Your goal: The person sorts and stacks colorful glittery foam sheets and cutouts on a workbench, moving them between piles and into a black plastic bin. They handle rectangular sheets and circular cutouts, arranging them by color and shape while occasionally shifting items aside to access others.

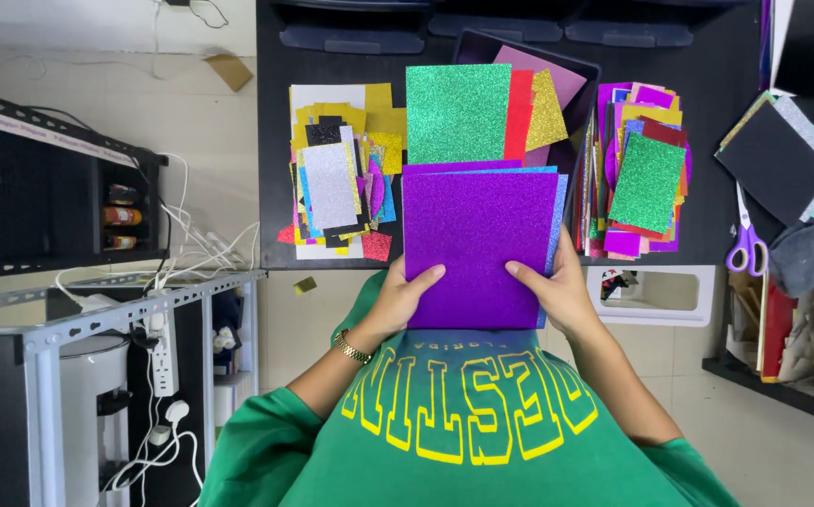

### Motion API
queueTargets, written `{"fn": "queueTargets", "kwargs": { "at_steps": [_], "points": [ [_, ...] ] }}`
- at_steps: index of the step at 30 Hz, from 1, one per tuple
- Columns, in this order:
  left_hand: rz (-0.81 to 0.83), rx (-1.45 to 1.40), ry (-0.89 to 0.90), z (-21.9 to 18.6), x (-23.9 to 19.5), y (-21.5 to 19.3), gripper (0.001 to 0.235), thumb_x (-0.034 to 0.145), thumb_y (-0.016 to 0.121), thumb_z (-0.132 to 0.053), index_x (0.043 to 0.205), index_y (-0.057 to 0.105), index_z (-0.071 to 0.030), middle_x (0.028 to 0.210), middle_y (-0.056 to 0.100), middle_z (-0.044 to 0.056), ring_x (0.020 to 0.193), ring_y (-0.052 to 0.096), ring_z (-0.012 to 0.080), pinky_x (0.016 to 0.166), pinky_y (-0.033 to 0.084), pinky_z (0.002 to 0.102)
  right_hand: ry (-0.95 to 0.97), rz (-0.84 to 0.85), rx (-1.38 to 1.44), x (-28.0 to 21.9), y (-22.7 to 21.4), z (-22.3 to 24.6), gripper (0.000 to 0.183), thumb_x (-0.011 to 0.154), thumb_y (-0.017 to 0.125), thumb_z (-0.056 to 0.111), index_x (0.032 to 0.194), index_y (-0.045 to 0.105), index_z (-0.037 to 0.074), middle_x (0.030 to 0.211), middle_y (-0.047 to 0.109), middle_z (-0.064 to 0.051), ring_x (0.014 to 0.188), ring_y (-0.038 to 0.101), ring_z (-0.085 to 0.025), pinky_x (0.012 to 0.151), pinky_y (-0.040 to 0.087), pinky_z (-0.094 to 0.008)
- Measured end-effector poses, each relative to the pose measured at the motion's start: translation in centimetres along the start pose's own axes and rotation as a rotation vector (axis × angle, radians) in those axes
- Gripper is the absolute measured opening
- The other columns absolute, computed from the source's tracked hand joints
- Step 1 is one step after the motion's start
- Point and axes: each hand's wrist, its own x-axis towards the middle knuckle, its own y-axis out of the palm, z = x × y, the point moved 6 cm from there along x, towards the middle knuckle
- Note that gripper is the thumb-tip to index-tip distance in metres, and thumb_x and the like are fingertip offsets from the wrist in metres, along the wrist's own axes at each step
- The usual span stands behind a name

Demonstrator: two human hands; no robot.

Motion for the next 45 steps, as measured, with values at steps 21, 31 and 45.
{"fn": "queueTargets", "kwargs": {
  "at_steps": [21,31,45],
  "points": [
    [-0.552,-0.129,0.357,-10.1,0.7,-10.3,0.027,0.092,0.077,-0.011,0.115,0.062,-0.011,0.099,0.070,0.009,0.090,0.074,0.0250,0.078,0.062,0.044,0.143,0.038,-1.535,-1.1,-22.8,-6.6,0.054,0.101,0.029,0.048,0.154,0.032,0.040,0.121,0.075,-0.015,0.113,0.070,-0.026,0.096,0.053,-0.038],
    [-0.628,-0.167,0.331,-8.5,-1.3,-11.5,0.021,0.094,0.074,-0.013,0.109,0.059,-0.016,0.096,0.072,0.009,0.087,0.076,0.0255,0.074,0.064,0.042,0.007,-0.003,-1.263,-4.8,-21.3,-7.3,0.045,0.101,0.033,0.034,0.145,0.038,0.030,0.119,0.071,-0.013,0.107,0.068,-0.024,0.090,0.051,-0.035],
    [-0.653,-0.223,0.365,-10.1,-1.3,-10.5,0.020,0.094,0.073,-0.015,0.104,0.057,-0.017,0.093,0.073,0.011,0.085,0.077,0.0260,0.071,0.066,0.041,-0.234,0.049,-0.910,-0.7,-14.0,-3.7,0.034,0.100,0.040,0.014,0.133,0.046,0.017,0.117,0.067,-0.012,0.099,0.064,-0.021,0.080,0.049,-0.032]
  ]
}}
